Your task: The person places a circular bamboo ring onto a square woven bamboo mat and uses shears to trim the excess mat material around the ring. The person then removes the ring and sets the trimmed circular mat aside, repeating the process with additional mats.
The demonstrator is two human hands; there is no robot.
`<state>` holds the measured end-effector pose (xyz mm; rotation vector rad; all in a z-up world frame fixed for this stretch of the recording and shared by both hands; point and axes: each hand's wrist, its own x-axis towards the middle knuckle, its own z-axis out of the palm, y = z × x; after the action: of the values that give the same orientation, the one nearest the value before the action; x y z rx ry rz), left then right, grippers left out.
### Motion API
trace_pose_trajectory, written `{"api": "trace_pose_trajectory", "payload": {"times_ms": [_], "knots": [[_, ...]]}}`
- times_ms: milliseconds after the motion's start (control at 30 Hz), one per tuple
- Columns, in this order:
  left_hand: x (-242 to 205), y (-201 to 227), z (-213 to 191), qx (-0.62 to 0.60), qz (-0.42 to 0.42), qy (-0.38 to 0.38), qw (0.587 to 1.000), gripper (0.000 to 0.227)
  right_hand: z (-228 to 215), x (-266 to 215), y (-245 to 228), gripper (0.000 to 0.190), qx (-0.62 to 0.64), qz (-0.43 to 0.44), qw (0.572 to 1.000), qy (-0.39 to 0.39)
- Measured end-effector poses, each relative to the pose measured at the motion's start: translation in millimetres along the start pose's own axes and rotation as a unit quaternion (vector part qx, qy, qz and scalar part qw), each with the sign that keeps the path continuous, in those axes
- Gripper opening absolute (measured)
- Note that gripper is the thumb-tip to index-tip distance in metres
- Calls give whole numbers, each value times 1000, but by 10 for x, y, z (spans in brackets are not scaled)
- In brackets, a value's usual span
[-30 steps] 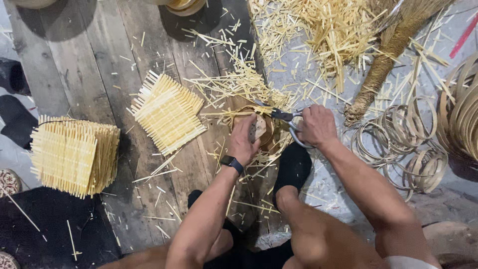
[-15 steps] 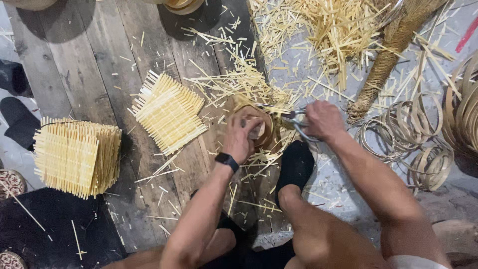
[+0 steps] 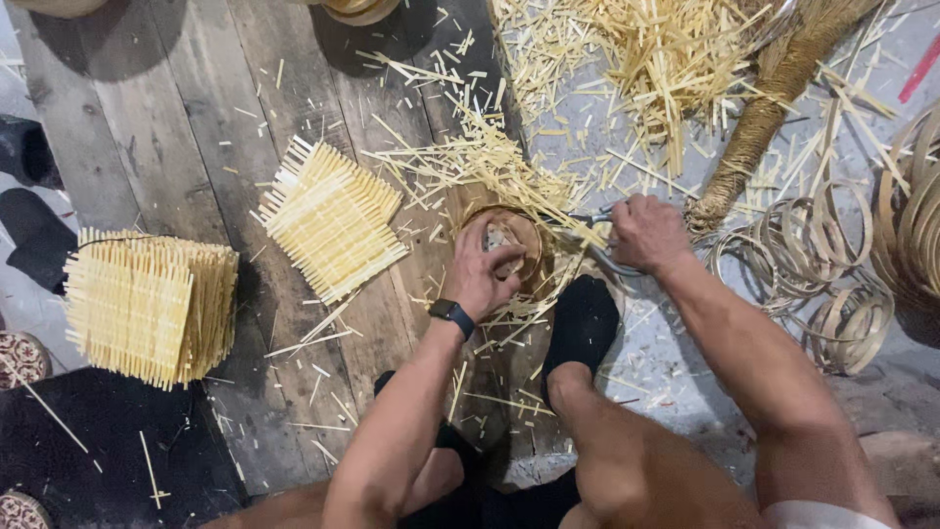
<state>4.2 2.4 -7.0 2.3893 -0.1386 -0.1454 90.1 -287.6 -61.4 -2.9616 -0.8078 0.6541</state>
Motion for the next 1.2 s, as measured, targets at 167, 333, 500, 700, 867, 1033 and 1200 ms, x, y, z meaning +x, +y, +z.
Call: {"api": "trace_pose_trajectory", "payload": {"times_ms": [167,333,500,700,867,1033,1200], "knots": [[39,-5,-44,-29,-8,-61,998,42,-184,9,-159,47,0,-38,987,158],[79,-45,-53,-36,-15,-36,999,60,-62,80,-159,31,17,15,999,-36],[-142,99,347,-102,-168,173,965,93,-45,-59,23,38,2,-1,999,48],[-212,-120,501,-78,-87,161,980,82,-153,17,-274,51,25,-21,989,143],[-167,-131,399,-114,-97,155,976,78,78,-59,16,34,17,-19,997,79],[-138,-176,401,-126,-49,160,978,76,-58,-26,-148,47,-4,-17,994,108],[-147,-32,307,-63,-117,98,986,84,9,-13,-110,40,-7,-3,998,65]]}}
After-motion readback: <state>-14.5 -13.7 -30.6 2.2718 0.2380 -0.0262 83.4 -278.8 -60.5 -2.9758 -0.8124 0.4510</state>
